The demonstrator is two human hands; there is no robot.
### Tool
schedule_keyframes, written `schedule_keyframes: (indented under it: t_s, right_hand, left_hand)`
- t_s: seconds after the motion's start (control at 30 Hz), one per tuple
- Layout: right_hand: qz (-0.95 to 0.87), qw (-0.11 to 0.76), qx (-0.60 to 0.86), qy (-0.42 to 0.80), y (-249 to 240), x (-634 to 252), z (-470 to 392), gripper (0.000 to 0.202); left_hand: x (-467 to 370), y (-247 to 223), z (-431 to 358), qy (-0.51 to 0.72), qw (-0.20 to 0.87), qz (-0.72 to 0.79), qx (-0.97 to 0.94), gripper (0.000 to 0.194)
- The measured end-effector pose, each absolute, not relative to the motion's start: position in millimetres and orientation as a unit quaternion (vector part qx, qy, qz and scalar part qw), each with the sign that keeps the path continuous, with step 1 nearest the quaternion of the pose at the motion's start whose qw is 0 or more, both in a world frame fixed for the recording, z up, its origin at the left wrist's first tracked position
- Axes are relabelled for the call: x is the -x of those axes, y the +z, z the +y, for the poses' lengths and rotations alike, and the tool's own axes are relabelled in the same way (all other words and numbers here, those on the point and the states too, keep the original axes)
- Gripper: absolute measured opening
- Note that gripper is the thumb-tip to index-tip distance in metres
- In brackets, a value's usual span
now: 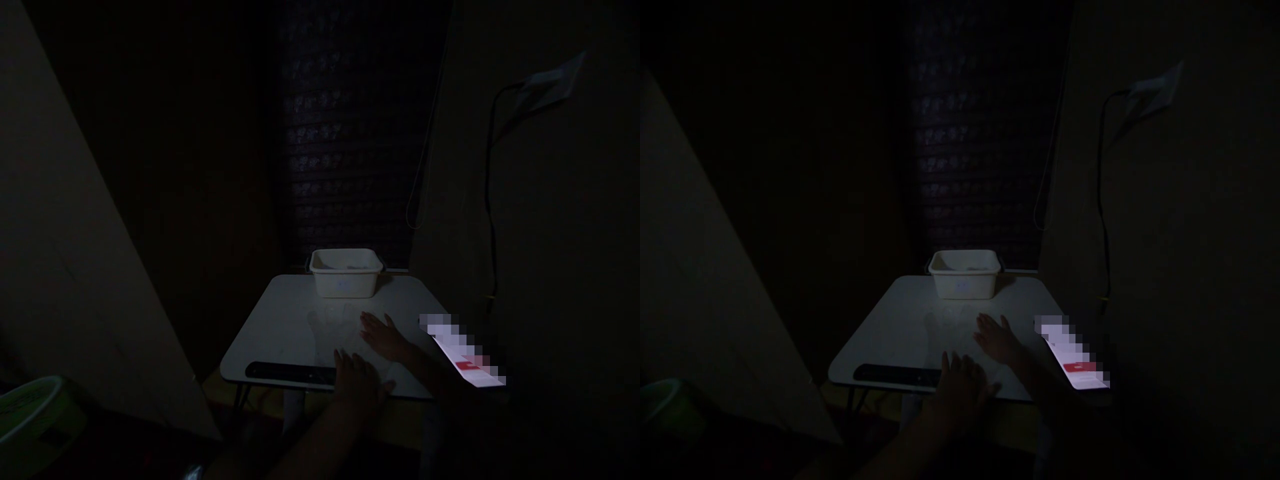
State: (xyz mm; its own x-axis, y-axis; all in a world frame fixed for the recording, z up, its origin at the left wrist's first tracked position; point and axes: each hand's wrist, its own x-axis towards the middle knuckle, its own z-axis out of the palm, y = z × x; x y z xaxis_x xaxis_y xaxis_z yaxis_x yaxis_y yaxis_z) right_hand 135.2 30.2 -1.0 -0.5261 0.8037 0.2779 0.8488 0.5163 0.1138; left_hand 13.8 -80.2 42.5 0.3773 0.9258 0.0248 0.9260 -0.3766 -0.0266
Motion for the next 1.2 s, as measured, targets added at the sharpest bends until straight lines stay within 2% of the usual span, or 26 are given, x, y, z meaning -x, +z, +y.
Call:
schedule_keyframes:
  t_s: [0.33,0.73,0.97,1.2]
  right_hand:
    - [-0.829,0.088,0.536,-0.137,2,-147,33,0.042]
    - [-0.795,0.098,0.574,-0.167,4,-168,31,0.040]
    - [-0.837,0.104,0.515,-0.150,-2,-156,32,0.043]
    - [-0.811,0.095,0.556,-0.157,5,-158,32,0.039]
  left_hand:
    - [-9,44,-80,-0.009,0.026,-0.540,0.841,0.057]
    - [-13,39,-82,-0.010,0.017,-0.519,0.855,0.059]
    - [-12,37,-82,-0.012,0.016,-0.524,0.851,0.059]
    - [-12,41,-82,-0.002,0.005,-0.524,0.852,0.057]
